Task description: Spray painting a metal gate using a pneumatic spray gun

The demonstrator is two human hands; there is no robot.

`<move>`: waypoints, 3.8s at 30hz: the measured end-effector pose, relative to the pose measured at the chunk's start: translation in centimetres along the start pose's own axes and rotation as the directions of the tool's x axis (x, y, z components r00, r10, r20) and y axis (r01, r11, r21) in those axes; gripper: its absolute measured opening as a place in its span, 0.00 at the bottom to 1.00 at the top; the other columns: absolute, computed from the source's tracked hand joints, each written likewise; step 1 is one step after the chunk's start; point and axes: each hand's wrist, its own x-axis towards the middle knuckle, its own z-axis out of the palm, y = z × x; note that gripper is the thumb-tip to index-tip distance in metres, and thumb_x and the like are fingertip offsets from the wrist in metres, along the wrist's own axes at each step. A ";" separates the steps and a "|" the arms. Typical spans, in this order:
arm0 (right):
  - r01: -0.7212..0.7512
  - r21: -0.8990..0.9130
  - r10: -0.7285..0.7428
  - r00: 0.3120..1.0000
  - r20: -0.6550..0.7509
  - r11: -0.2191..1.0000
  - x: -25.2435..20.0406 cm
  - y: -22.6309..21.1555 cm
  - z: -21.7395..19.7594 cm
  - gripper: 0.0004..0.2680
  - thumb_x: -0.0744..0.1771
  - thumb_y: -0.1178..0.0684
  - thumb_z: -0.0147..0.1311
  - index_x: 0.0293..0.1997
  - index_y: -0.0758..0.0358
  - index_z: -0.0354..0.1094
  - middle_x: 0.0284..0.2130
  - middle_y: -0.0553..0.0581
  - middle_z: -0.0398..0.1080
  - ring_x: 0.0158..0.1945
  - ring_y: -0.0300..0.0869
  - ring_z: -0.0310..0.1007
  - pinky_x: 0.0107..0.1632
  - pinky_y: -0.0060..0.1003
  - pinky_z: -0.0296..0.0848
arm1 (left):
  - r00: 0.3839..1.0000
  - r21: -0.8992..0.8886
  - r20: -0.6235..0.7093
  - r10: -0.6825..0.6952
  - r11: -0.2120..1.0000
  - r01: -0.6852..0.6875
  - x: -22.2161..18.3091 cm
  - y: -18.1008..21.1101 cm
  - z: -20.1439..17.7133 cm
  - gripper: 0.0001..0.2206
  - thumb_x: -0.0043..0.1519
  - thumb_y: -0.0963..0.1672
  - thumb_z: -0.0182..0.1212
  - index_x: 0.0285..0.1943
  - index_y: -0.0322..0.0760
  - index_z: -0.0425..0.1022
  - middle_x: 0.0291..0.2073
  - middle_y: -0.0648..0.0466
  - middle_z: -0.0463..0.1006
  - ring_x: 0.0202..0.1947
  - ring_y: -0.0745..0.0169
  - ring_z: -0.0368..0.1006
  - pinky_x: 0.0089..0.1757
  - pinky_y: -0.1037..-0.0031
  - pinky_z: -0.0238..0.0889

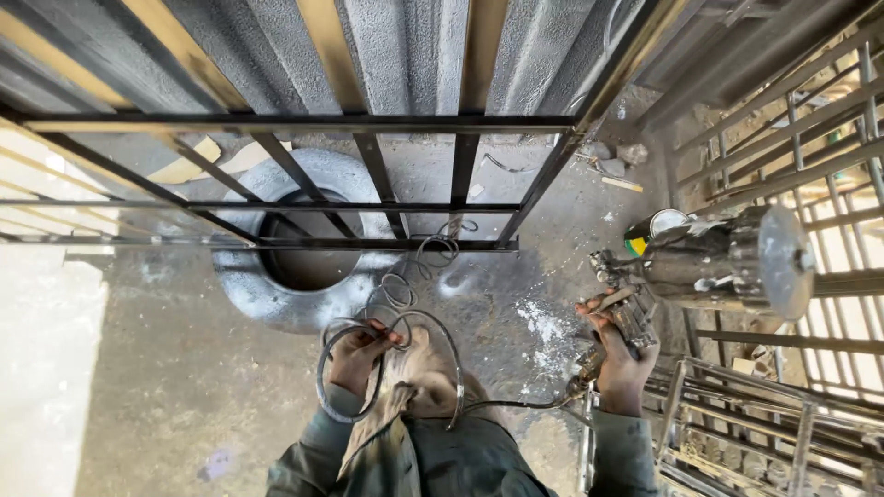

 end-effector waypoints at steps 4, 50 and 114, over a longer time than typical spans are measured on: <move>0.012 -0.007 -0.011 0.998 0.059 1.000 0.9 -3.4 -2.8 0.13 0.65 0.70 0.47 0.56 0.83 0.59 0.37 0.77 0.68 0.40 0.63 0.77 0.54 0.67 0.78 | 0.999 -0.295 0.036 -0.010 0.955 0.020 -2.4 -7.3 1.9 0.10 0.57 0.32 0.68 0.40 0.28 0.71 0.28 0.41 0.78 0.30 0.46 0.79 0.38 0.61 0.76; -0.371 -0.439 0.557 0.699 0.449 0.819 7.9 8.5 -5.3 0.09 0.69 0.64 0.48 0.55 0.63 0.67 0.51 0.61 0.74 0.58 0.46 0.77 0.64 0.45 0.77 | 0.956 -0.050 -0.292 0.020 0.998 -0.036 -13.7 -31.3 9.9 0.04 0.61 0.38 0.64 0.39 0.32 0.72 0.28 0.46 0.83 0.32 0.56 0.81 0.39 0.67 0.74; 0.701 -0.443 -0.362 0.687 0.630 0.559 -4.9 47.7 -7.3 0.14 0.69 0.76 0.57 0.57 0.68 0.61 0.72 0.65 0.44 0.59 0.72 0.70 0.47 0.65 0.91 | 0.911 -0.238 -0.299 -0.283 0.947 0.215 -1.5 -40.1 -1.3 0.08 0.61 0.40 0.63 0.45 0.31 0.71 0.35 0.39 0.87 0.41 0.48 0.84 0.50 0.59 0.75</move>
